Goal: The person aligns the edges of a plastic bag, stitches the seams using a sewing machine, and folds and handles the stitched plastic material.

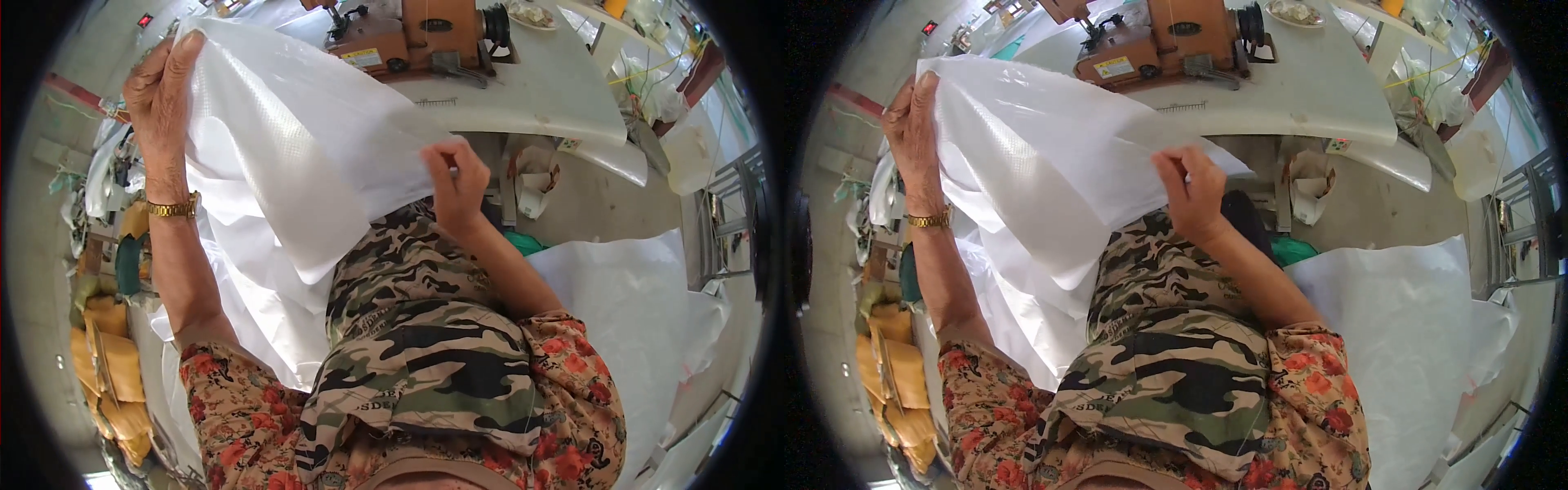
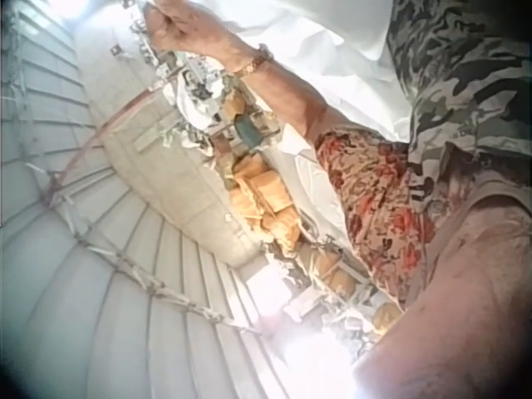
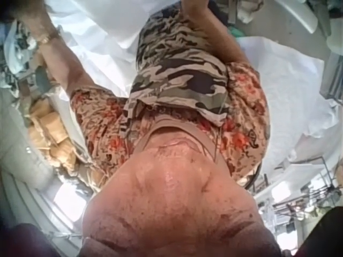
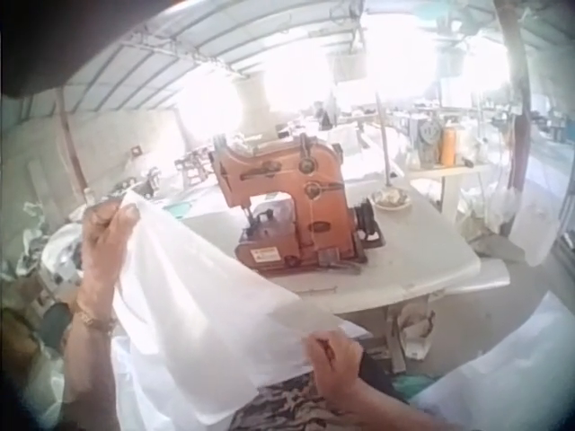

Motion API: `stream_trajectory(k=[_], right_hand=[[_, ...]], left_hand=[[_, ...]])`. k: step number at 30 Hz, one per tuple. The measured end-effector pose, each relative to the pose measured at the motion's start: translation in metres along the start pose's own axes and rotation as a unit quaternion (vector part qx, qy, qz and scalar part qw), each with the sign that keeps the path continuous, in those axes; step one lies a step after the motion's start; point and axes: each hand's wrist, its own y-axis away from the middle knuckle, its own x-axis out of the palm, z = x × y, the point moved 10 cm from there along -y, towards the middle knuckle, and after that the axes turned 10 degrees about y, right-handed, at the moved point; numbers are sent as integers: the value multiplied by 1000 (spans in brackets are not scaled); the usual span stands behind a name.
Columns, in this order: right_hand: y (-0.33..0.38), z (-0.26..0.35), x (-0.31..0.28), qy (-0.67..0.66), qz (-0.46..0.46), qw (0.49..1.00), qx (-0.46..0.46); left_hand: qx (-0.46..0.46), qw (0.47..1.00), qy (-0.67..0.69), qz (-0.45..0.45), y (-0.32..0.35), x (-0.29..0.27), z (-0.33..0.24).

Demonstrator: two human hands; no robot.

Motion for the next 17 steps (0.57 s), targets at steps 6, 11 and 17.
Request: stream_trajectory(k=[6, 11, 17], right_hand=[[-13, -42, 7, 42, 43, 995, 83], [-23, -24, -30, 107, -101, 988, 38], [-2, 65, 28, 7, 170, 982, -83]], left_hand=[[14, 994, 105, -36, 2, 9, -19], [9, 995, 95, -12, -4, 3, -10], [-7, 998, 61, -6, -11, 8, -2]])
